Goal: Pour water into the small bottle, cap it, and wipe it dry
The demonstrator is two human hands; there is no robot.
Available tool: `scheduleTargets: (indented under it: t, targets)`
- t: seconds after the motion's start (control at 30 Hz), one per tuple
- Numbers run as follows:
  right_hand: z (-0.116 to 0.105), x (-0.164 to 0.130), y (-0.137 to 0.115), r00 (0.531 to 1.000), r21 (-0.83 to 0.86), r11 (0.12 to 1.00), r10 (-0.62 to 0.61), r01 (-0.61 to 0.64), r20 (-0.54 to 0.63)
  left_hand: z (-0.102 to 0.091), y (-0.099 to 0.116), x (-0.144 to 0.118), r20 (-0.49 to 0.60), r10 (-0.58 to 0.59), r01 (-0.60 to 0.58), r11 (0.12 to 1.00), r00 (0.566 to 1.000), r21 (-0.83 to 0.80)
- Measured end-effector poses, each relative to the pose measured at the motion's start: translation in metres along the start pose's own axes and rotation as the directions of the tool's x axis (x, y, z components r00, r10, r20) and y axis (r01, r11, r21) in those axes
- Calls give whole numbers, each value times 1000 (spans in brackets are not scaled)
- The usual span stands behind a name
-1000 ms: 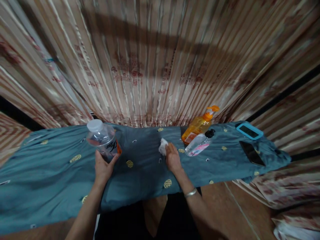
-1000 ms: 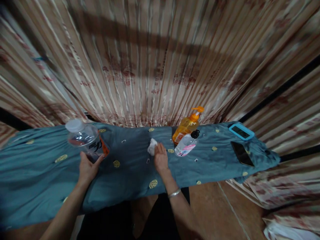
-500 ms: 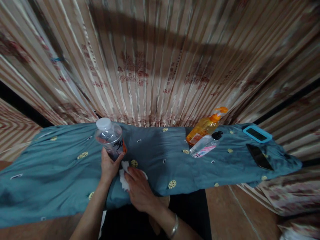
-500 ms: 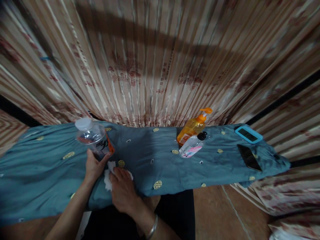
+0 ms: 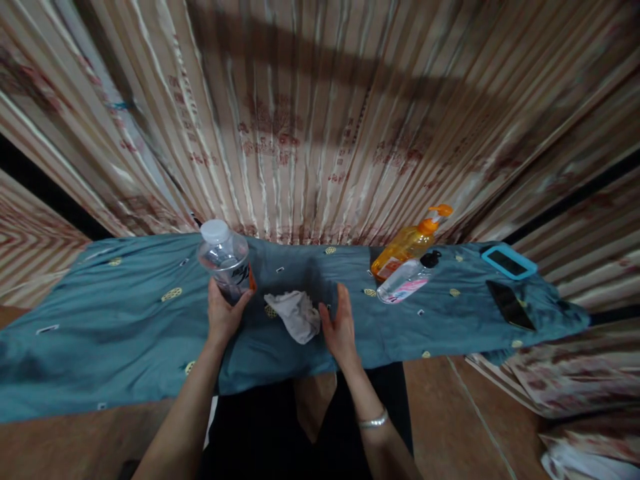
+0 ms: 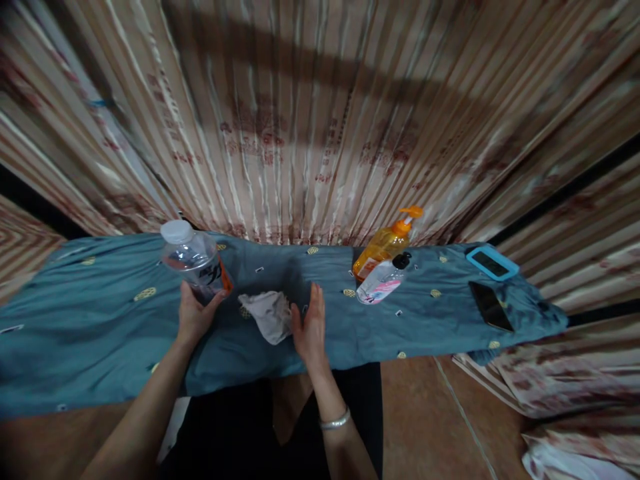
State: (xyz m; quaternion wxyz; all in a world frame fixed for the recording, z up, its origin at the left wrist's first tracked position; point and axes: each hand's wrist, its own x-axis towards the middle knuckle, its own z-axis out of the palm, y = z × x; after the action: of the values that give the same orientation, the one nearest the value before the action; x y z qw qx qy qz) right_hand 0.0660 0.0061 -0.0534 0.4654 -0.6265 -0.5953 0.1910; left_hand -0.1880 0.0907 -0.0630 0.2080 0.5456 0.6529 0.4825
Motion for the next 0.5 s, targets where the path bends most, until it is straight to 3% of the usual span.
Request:
scheduleTargets:
  t: [0.07,0.17,0.3,0.4,0.5]
  targets:
    - [-1,-4,2,996,-82,993,-83,85,27,0,-1,0,-7,-5,5,1000,1000,0]
    - [11,-15,-5,954,-160,954,-221,255,203,1,-1,1,-13,15,-15,1000,1000,-9]
    - [33,-23,-11,890,-247,898,-259,365,375,-1,1,2,-19,-21,21,1000,1000,18]
    - [35,-25,-11,886,-312,871,-246,380,393,-4,4,4,3,-64,63,995,998,78]
    - [23,-37,-12,901,-382,841,-248,383,356,-6,6,8,0,-138,135,974,990,184]
